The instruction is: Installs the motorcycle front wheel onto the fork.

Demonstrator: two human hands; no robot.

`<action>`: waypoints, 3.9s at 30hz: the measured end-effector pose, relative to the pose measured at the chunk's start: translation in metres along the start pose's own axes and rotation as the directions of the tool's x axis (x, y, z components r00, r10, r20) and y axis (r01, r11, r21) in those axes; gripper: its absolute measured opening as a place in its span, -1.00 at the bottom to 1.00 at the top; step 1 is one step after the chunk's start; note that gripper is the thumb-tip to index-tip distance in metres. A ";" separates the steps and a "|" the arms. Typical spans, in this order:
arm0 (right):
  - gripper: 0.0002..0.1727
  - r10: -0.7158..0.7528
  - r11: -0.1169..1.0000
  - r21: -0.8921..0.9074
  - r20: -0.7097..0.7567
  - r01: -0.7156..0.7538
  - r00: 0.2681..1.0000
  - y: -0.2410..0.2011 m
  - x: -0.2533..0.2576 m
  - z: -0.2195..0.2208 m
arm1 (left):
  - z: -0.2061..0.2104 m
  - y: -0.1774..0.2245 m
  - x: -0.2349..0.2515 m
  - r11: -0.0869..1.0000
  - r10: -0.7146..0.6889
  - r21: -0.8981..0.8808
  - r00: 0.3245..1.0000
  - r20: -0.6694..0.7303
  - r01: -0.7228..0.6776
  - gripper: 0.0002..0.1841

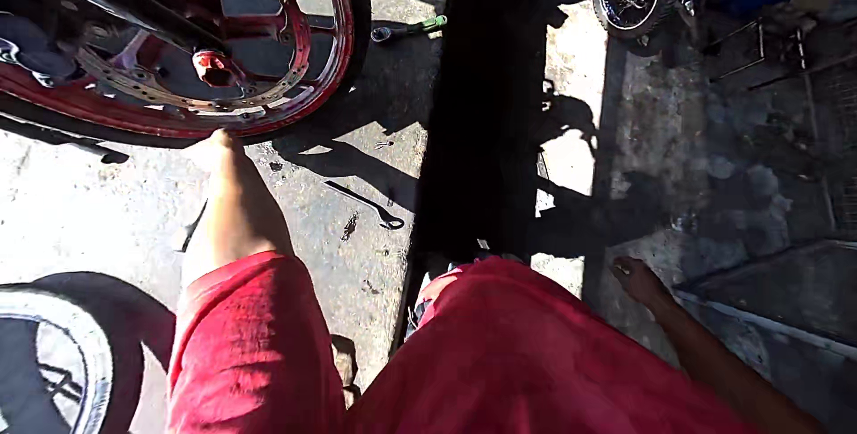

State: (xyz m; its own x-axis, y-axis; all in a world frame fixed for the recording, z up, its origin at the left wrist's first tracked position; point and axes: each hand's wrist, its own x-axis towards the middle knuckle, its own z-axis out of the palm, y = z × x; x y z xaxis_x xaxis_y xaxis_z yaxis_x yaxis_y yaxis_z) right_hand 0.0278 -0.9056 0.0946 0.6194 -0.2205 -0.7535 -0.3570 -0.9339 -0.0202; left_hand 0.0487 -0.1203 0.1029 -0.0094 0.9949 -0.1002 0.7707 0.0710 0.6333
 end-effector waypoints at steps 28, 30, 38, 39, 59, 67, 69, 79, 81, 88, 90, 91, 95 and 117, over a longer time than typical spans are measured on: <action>0.06 -0.922 0.377 0.440 0.089 0.815 0.378 -0.655 0.108 -0.109 | 0.082 0.003 -0.011 0.970 -0.176 -0.150 0.978 0.115 0.192 0.00; 0.01 -0.967 0.254 0.531 0.122 0.808 0.223 -0.693 0.117 -0.103 | 0.095 0.002 -0.017 0.969 -0.169 -0.169 0.982 0.085 0.181 -0.02; -0.11 -0.994 0.069 0.325 0.097 0.943 0.040 -0.738 0.103 -0.168 | 0.138 0.040 -0.115 0.990 0.074 0.106 0.989 0.131 -0.088 0.02; -0.07 -0.995 0.056 0.338 0.094 0.940 0.026 -0.743 0.097 -0.175 | 0.152 0.053 -0.127 0.985 0.125 0.103 0.987 0.102 -0.135 0.09; 0.41 -0.963 -0.074 0.555 0.178 0.829 -0.205 -0.779 0.067 -0.215 | 0.180 0.146 -0.129 0.901 0.416 0.072 0.898 0.139 -0.429 0.00; -0.15 -0.960 -0.217 0.560 0.024 0.799 -0.277 -0.781 0.085 -0.187 | 0.174 0.175 -0.131 0.927 0.372 -0.111 0.918 0.135 -0.359 -0.03; -0.20 -0.960 -0.235 0.587 -0.014 0.775 -0.281 -0.790 0.071 -0.195 | 0.173 0.189 -0.134 0.935 0.345 -0.123 0.934 0.097 -0.333 -0.03; -0.15 -0.981 -0.115 0.583 0.060 0.804 -0.183 -0.756 0.098 -0.168 | 0.179 0.187 -0.126 0.931 0.352 -0.164 0.920 0.172 -0.325 0.14; -0.22 -0.979 -0.128 0.534 0.069 0.835 -0.193 -0.759 0.091 -0.178 | 0.180 0.189 -0.127 0.929 0.358 -0.163 0.919 0.163 -0.333 0.10; -0.06 -0.979 -0.186 0.462 -0.157 0.867 -0.127 -0.754 0.073 -0.168 | 0.167 0.200 -0.114 0.893 0.435 -0.249 0.862 0.260 -0.376 0.04; -0.08 -0.967 -0.238 0.474 -0.200 0.848 -0.160 -0.760 0.074 -0.165 | 0.174 0.196 -0.113 0.888 0.443 -0.244 0.868 0.225 -0.390 0.03; -0.11 -0.961 -0.263 0.482 -0.204 0.836 -0.184 -0.763 0.073 -0.167 | 0.177 0.194 -0.114 0.882 0.449 -0.257 0.871 0.200 -0.395 0.03; -0.30 -0.954 -0.300 0.501 -0.171 0.812 -0.247 -0.774 0.063 -0.184 | 0.184 0.193 -0.115 0.831 0.516 -0.296 0.851 0.095 -0.470 0.02; -0.12 -0.900 -0.044 0.681 0.291 0.731 -0.325 -0.784 0.102 -0.208 | 0.177 0.245 -0.142 0.897 0.203 -0.393 0.979 -0.034 -0.200 0.35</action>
State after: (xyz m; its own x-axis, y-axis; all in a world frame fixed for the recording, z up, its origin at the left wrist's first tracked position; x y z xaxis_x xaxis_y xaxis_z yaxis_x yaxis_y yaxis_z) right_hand 0.5164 -0.2540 0.1706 -0.0836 0.9939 0.0722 -0.0071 0.0718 -0.9974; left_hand 0.3515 -0.2567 0.1358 0.1252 0.9905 0.0565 0.4428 -0.1067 0.8902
